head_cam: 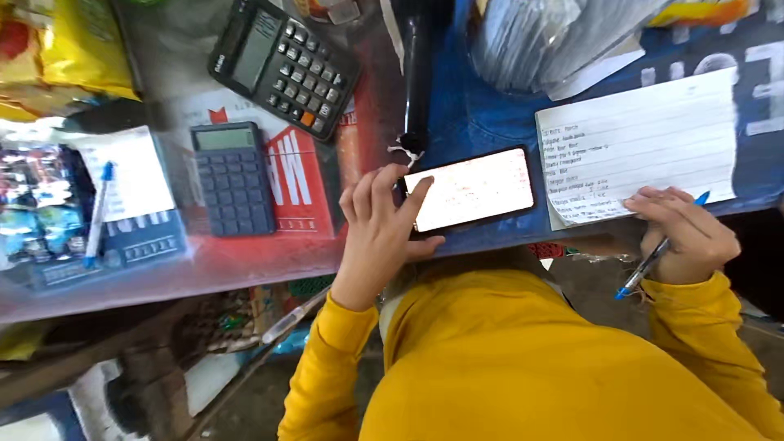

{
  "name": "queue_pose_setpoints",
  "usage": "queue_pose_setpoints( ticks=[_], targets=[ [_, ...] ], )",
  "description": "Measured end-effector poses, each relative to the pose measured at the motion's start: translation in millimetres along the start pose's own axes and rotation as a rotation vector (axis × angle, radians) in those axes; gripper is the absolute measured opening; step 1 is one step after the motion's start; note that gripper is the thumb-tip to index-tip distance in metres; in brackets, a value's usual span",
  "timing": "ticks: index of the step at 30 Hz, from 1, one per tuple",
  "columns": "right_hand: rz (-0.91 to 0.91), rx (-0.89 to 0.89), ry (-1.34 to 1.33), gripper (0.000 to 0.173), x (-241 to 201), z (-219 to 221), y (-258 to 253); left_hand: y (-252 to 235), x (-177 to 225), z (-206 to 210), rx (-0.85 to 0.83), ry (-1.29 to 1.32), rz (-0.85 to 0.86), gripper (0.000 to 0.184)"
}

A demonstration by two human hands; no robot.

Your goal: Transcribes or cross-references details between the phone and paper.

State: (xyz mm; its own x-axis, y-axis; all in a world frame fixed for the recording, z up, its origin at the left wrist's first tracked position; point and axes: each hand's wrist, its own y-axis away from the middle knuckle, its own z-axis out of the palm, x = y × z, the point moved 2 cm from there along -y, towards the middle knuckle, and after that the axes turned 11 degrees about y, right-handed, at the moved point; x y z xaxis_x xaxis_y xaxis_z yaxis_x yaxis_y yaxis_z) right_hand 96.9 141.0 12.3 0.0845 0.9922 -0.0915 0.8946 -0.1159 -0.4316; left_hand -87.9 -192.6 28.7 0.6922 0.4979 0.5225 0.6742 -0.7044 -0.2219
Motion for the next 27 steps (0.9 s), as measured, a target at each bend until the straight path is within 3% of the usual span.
queue_pose_setpoints(
  ticks=[3, 7, 10, 14, 18, 20, 22, 24, 27],
  targets=[
    [0.001, 0.028, 0.013, 0.020, -9.3, 5.8, -2.1, 1.8, -7.9, 8.8, 0.025, 0.063, 0.017, 0.063],
    [0.012, 0.036, 0.010, 0.022, -11.0, 5.3, -1.8, -9.8, -8.7, 12.7, -0.054, 0.089, 0.031, 0.071],
    [-0.013, 0.035, 0.006, 0.025, -5.2, 6.5, -2.4, -12.8, -11.7, 17.3, -0.012, 0.047, 0.053, 0.072],
    [-0.063, 0.038, -0.022, 0.022, -5.9, 8.6, -1.8, -3.9, -8.7, 16.3, -0.049, 0.059, -0.050, 0.079],
    [-0.120, 0.046, -0.046, 0.015, 3.9, 8.7, 0.9, -4.9, 4.3, 20.8, -0.035, 0.029, -0.057, 0.081],
    [-0.118, -0.024, -0.203, 0.020, 13.9, -3.2, -9.1, -9.8, 25.8, 20.4, 0.001, 0.083, 0.018, 0.073],
    [0.025, -0.041, -0.451, 0.043, 23.1, -20.4, -30.2, -20.9, 58.4, 24.4, -0.049, 0.215, 0.183, 0.051],
    [0.283, -0.067, -0.717, 0.062, 22.0, -34.7, -66.2, -34.7, 87.6, 41.7, -0.173, 0.298, 0.442, 0.028],
    [0.740, -0.197, -0.632, 0.043, -20.0, -59.3, -144.6, -53.6, 111.6, 79.4, -0.248, 0.323, 0.739, 0.021]
  ],
)
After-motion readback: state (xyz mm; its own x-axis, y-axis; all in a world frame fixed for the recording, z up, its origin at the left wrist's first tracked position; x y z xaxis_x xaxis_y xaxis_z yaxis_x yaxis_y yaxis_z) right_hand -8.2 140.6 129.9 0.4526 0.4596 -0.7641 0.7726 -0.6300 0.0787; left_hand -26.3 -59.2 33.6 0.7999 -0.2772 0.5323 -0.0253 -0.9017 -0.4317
